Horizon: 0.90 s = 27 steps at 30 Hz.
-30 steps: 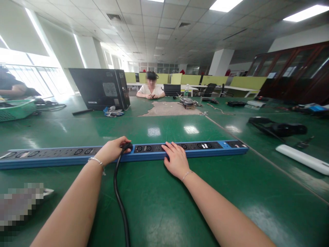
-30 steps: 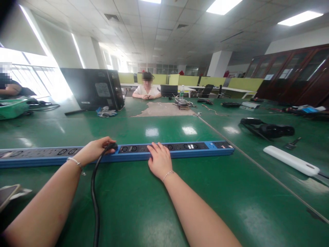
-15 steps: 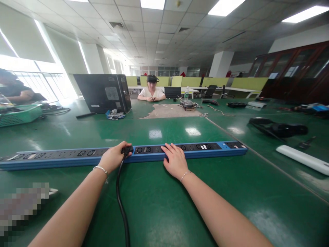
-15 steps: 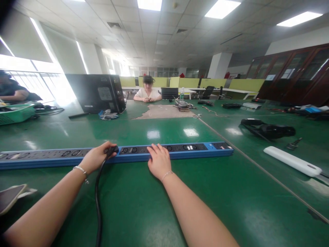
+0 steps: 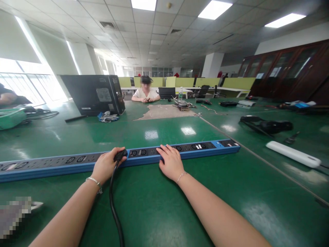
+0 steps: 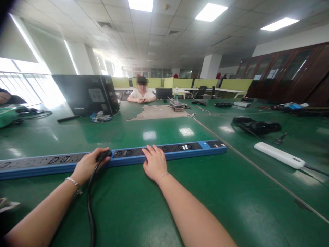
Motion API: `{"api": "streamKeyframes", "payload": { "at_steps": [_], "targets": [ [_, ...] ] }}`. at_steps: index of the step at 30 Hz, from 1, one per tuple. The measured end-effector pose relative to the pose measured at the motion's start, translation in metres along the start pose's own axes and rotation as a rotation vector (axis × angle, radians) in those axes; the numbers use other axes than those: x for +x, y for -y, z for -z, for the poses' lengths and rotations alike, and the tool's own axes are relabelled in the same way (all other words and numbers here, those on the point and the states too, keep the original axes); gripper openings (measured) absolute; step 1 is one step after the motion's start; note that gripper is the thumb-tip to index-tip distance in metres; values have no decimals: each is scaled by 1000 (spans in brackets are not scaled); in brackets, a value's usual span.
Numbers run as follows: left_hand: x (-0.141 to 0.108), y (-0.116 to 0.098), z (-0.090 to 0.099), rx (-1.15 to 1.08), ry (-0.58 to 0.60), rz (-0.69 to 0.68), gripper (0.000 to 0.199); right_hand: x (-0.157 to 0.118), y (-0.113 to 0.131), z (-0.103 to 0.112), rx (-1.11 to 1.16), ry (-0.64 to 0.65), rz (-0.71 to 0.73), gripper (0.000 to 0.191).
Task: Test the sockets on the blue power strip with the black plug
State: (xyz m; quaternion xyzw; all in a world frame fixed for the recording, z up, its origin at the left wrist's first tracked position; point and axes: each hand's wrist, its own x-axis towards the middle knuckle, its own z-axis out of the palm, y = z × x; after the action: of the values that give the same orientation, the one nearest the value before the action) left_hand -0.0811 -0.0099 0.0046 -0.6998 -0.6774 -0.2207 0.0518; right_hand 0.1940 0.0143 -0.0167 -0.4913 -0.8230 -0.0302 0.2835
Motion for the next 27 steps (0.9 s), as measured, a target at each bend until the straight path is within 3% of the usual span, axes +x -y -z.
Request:
{"api": "streamKeyframes", "payload": {
  "at_steps": [10, 19, 27],
  "targets": [
    [-1, 0, -11, 24, -109, -117, 39, 0, 0, 0, -8, 1, 3, 49],
    [-1, -1, -14, -13, -143, -202, 44, 0, 0, 0, -13, -2, 2, 49],
    [4, 4, -21, -50, -121, -142, 43, 1, 1, 0, -15, 10, -5, 49]
  ]
}}
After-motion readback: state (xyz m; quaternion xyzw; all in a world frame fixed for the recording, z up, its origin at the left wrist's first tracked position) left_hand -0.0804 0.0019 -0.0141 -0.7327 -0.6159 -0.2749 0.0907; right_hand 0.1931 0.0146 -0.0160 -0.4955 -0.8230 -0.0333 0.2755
